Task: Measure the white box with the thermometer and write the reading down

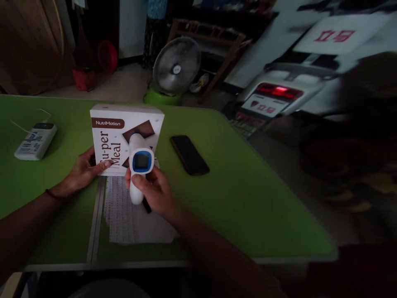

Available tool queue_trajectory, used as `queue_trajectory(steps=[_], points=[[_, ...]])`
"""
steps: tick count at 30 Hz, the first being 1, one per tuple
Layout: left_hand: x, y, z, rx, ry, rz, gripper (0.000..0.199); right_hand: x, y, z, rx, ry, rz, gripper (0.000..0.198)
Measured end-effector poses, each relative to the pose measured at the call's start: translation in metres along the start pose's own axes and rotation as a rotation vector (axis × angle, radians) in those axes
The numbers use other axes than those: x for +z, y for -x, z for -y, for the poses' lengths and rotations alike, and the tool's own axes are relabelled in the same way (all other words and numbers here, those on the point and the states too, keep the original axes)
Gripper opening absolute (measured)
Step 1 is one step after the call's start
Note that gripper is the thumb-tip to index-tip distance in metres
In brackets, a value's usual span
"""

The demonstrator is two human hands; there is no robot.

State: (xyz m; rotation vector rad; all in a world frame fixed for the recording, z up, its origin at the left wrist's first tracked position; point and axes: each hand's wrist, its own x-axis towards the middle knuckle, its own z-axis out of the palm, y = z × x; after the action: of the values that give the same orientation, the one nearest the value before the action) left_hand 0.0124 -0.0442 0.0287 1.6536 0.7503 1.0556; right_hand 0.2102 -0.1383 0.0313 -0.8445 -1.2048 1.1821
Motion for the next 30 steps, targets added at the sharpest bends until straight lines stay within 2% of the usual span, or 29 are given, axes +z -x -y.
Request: queue_trajectory(steps=[7, 11, 14, 17, 19, 22, 27, 30], points=[[-0.001, 0.001, 0.001, -0.014, 0.020, -0.001, 0.047, -0.003, 0.000, -0.003, -0.045, 0.060, 0.022, 0.027], [-0.002, 0.002, 0.001, -0.021, 0.007, -0.022, 0.046, -0.003, 0.000, 0.000, -0.041, 0.068, -0.013, 0.027], [-0.003, 0.002, 0.001, -0.022, 0.005, -0.051, 0.051, -0.015, 0.000, 0.010, -0.023, 0.150, -0.030, 0.031], [-0.006, 0.000, 0.001, -0.007, -0.012, -0.116, 0.053, -0.041, -0.002, 0.023, 0.014, 0.320, -0.035, 0.031], [-0.009, -0.003, 0.002, 0.024, -0.037, -0.158, 0.053, -0.062, -0.004, 0.029, 0.115, 0.524, -0.002, 0.034], [-0.015, -0.010, 0.009, 0.100, -0.099, -0.193, 0.057, -0.088, -0.008, 0.030, 0.187, 0.804, 0.060, 0.039], [-0.022, -0.020, 0.022, 0.152, -0.174, -0.176, 0.069, -0.110, -0.011, 0.008, 0.140, 1.105, 0.005, 0.038], [-0.023, -0.023, 0.022, 0.145, -0.209, -0.121, 0.064, -0.116, -0.012, -0.004, 0.126, 1.184, -0.010, 0.029]])
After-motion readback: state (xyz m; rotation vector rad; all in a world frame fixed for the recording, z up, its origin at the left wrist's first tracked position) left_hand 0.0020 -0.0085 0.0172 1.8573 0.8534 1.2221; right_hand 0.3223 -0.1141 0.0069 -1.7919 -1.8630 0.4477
